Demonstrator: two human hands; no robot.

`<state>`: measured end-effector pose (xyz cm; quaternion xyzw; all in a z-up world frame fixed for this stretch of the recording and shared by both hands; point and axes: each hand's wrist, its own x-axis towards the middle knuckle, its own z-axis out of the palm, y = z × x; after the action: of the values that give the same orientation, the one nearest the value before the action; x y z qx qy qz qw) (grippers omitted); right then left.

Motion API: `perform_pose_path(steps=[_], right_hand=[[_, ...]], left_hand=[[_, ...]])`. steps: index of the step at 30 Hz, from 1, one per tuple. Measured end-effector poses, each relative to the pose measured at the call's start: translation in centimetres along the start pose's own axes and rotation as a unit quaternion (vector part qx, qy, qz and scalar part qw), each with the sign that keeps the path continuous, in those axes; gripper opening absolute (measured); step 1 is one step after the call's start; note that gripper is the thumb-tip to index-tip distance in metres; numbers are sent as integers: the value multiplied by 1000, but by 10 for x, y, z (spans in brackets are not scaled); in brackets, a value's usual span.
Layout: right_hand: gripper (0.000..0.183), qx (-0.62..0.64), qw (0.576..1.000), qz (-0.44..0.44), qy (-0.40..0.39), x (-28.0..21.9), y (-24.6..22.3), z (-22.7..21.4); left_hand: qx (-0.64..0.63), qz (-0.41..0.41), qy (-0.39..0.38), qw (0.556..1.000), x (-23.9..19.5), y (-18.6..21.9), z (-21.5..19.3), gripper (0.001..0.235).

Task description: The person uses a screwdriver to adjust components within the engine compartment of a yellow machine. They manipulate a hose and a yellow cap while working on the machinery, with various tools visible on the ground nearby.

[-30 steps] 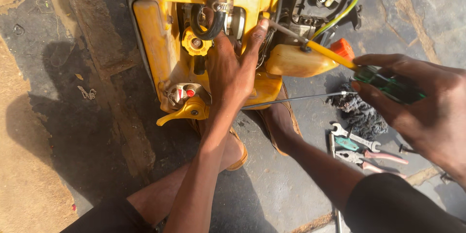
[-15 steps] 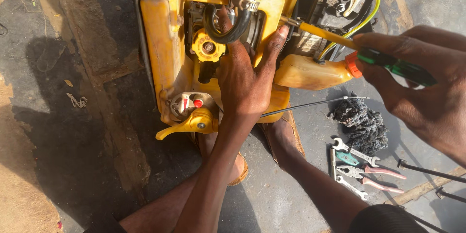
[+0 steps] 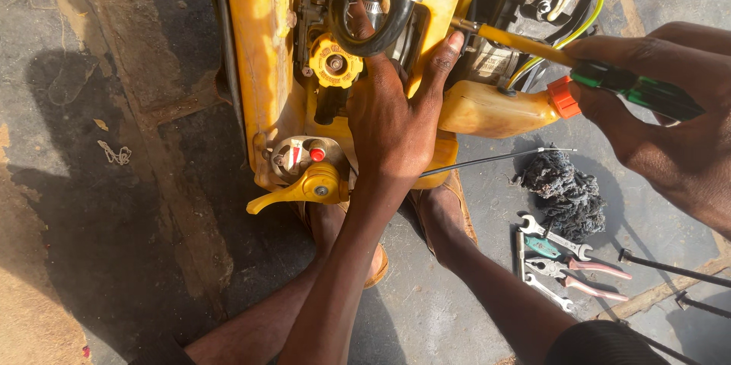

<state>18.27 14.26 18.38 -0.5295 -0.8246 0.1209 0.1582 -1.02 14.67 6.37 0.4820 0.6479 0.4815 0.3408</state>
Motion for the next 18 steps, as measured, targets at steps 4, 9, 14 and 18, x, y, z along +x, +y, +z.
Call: perform_pose_path(steps=[4,9,14,18], right_hand=[[35,-27,999,8,-26,1,-1,-2],[36,-25,999,-20,-26,4,-1,-3],[34,-44,998,-32,-21,5,-2,-4],[32,-60,997,-50,-8,6,-3,-4]], left_hand=[[2,15,2,1000,0,-1,1,107],[8,5,5,1000,1,-2,2,106],[-7,22,11,1000,0,-3,3,106],[-5,5,6,1000,0,-1,2,106]])
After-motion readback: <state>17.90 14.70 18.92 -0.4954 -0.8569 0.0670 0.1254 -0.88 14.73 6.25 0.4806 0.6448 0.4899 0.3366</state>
